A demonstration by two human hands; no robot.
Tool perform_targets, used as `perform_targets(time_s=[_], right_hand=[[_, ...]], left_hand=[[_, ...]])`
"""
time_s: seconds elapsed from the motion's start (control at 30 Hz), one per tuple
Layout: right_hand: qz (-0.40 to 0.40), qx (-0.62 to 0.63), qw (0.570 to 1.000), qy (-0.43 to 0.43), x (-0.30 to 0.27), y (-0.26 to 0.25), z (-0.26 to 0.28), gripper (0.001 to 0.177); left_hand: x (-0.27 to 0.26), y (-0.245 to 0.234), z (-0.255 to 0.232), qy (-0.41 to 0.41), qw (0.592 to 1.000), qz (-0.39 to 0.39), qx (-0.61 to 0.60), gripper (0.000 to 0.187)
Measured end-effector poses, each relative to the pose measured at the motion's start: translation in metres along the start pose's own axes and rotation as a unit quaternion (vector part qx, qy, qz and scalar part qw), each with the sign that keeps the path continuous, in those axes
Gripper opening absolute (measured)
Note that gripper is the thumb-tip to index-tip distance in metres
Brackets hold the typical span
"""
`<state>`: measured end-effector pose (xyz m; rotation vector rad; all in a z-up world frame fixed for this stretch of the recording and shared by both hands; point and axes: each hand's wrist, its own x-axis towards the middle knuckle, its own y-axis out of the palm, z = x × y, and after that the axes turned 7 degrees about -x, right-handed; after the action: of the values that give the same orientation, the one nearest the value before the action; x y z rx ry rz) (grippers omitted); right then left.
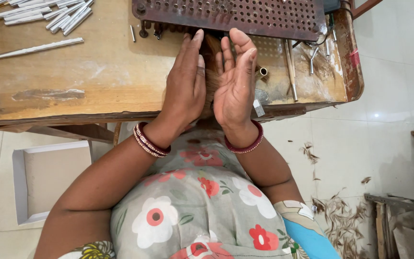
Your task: The recorder is seen assembling brushes by inserting bundles of hair into metal tubes and securing them.
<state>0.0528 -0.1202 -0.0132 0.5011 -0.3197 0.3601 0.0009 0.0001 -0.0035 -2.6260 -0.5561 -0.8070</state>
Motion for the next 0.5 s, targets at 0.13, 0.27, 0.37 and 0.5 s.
perform_targets(time_s=[0.13,0.27,0.37,0.5], right_hand=[[0.018,-0.006,1.000,-0.019,0.006,0.013,0.004,0.049],[0.030,-0.076,0.996,-0.047,0.008,0.017,-0.006,0.051],[0.038,-0.075,0.995,-0.045,0.010,0.019,-0.007,0.053],[0.056,-0.062,0.995,-0.050,0.010,0.020,-0.006,0.056]], left_hand=[[0.001,-0.001,0.002,0.008,1.000,-0.011,-0.015,0.041],[0.002,-0.002,-0.002,-0.018,0.999,-0.022,-0.035,0.040],[0.003,-0.004,-0.008,-0.033,0.998,-0.020,-0.048,0.042],[0.005,-0.004,-0.008,-0.033,0.999,-0.004,-0.007,0.052]])
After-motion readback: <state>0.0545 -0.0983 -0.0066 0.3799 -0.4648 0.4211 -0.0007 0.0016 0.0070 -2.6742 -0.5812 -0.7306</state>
